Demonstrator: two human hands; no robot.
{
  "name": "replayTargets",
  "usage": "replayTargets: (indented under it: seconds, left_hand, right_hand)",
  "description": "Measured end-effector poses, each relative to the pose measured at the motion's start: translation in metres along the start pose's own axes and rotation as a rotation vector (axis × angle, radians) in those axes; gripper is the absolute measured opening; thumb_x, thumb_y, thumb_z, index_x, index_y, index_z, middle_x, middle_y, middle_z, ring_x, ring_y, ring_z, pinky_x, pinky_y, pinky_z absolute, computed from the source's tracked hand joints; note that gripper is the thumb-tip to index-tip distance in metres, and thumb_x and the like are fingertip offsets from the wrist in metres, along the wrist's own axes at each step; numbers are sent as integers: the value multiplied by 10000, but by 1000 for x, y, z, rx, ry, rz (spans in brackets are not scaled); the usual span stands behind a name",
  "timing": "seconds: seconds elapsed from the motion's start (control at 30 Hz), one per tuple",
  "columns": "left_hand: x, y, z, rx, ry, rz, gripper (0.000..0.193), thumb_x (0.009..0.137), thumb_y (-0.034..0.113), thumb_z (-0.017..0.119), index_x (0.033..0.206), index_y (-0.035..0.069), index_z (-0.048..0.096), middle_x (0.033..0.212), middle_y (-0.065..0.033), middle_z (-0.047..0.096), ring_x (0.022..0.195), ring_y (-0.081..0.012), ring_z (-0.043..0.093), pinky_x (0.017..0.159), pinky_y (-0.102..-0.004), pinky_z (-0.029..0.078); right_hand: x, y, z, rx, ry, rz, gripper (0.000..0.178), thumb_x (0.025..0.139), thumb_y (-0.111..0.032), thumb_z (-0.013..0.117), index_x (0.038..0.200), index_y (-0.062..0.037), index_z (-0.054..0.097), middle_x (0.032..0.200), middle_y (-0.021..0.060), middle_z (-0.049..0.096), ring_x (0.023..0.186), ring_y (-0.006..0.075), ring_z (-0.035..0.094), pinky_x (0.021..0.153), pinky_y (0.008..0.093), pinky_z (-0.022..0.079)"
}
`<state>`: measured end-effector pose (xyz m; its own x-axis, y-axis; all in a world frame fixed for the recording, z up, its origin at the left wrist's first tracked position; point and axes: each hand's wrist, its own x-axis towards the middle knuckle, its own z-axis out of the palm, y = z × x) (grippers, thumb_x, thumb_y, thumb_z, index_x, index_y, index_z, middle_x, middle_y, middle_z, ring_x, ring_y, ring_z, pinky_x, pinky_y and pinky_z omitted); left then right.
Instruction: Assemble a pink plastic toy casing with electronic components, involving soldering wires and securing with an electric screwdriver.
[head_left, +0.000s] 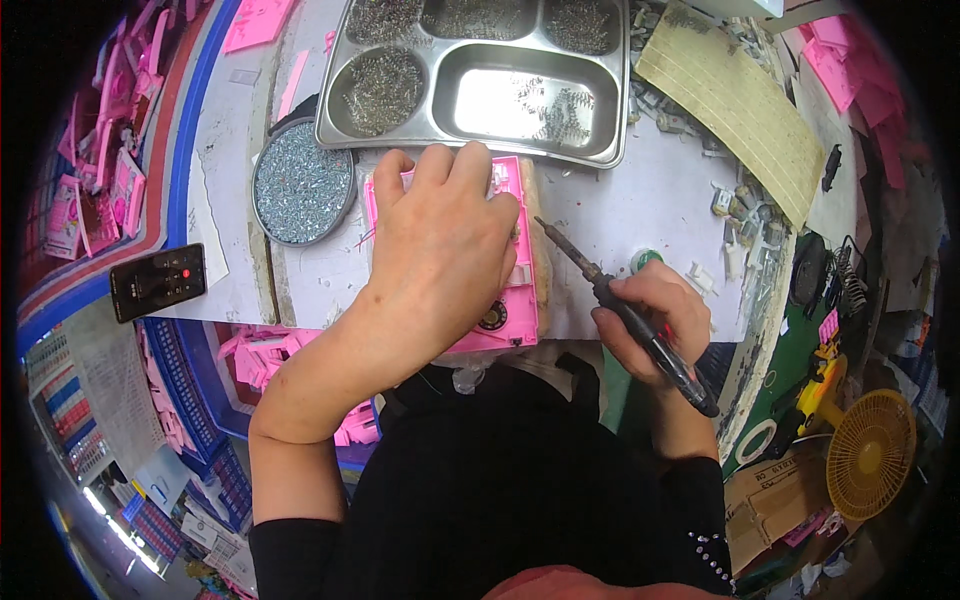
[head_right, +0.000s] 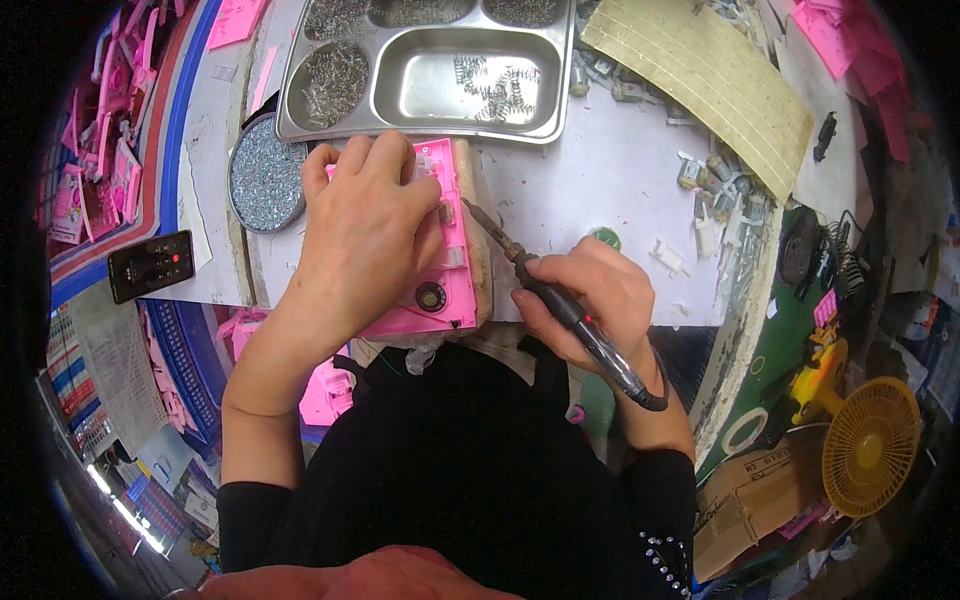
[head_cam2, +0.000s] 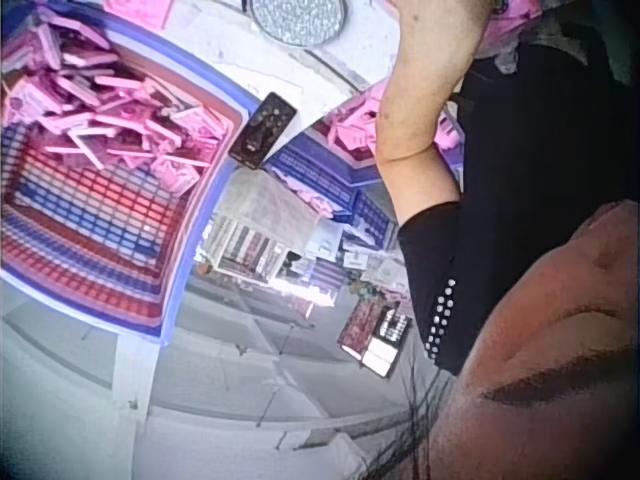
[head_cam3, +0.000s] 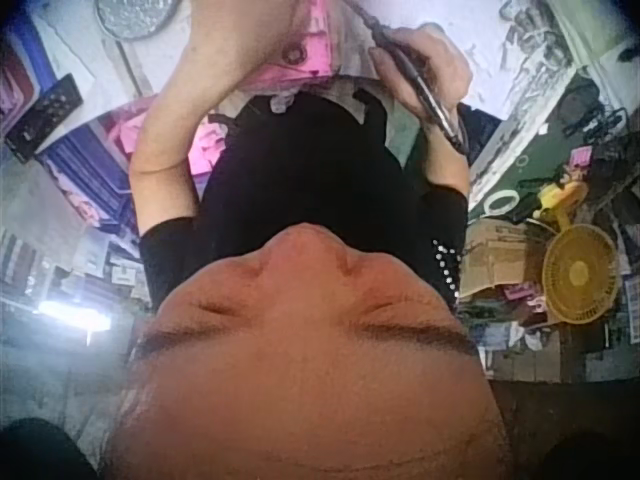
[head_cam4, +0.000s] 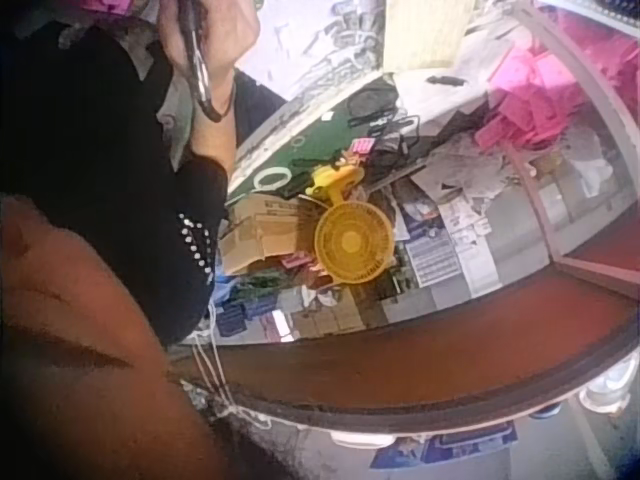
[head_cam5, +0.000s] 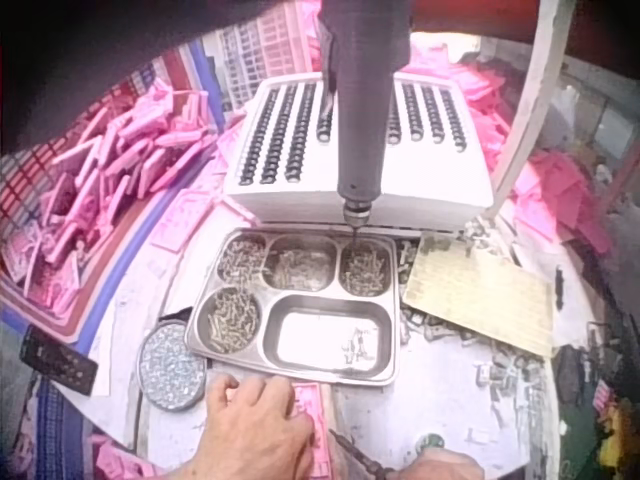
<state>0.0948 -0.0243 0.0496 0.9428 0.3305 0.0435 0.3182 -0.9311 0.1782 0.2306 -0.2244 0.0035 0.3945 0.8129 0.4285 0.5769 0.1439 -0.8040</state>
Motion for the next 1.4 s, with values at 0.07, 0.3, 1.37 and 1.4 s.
replayTargets:
  seconds: [0.07, 0.3, 1.37, 1.4]
  left_hand:
    - [-1, 0, -1, 3, -1, 0, 92, 771, 184, 741, 800, 97, 733, 1005, -93, 554, 1040, -281, 548, 994, -536, 373]
    - [-1, -3, 0, -25, 20, 25, 93, 776, 170, 726, 811, 87, 705, 987, -98, 548, 1013, -280, 551, 959, -502, 355]
    - [-68, -66, 14, -471, 473, -63, 133, 813, 57, 785, 933, 47, 729, 946, -95, 694, 828, -276, 700, 705, -365, 564]
    - [-65, -64, 17, -531, 508, -52, 139, 804, 48, 791, 927, 39, 728, 970, -100, 703, 831, -276, 708, 702, -351, 572]
  right_hand:
    - [0, 1, 0, 9, 7, -1, 335, 746, 6, 823, 1037, 3, 657, 713, 83, 604, 588, 172, 522, 539, 297, 375]
    - [2, 5, -1, -10, 33, -22, 342, 742, -29, 862, 1034, -23, 683, 705, 63, 625, 562, 177, 528, 500, 297, 377]
    - [18, -20, 21, 179, 180, 170, 353, 837, 7, 791, 1153, 33, 635, 875, 105, 677, 729, 146, 633, 642, 261, 485]
    - [25, -29, 29, 231, 184, 226, 369, 846, 7, 788, 1180, 34, 634, 903, 108, 688, 762, 145, 650, 669, 259, 504]
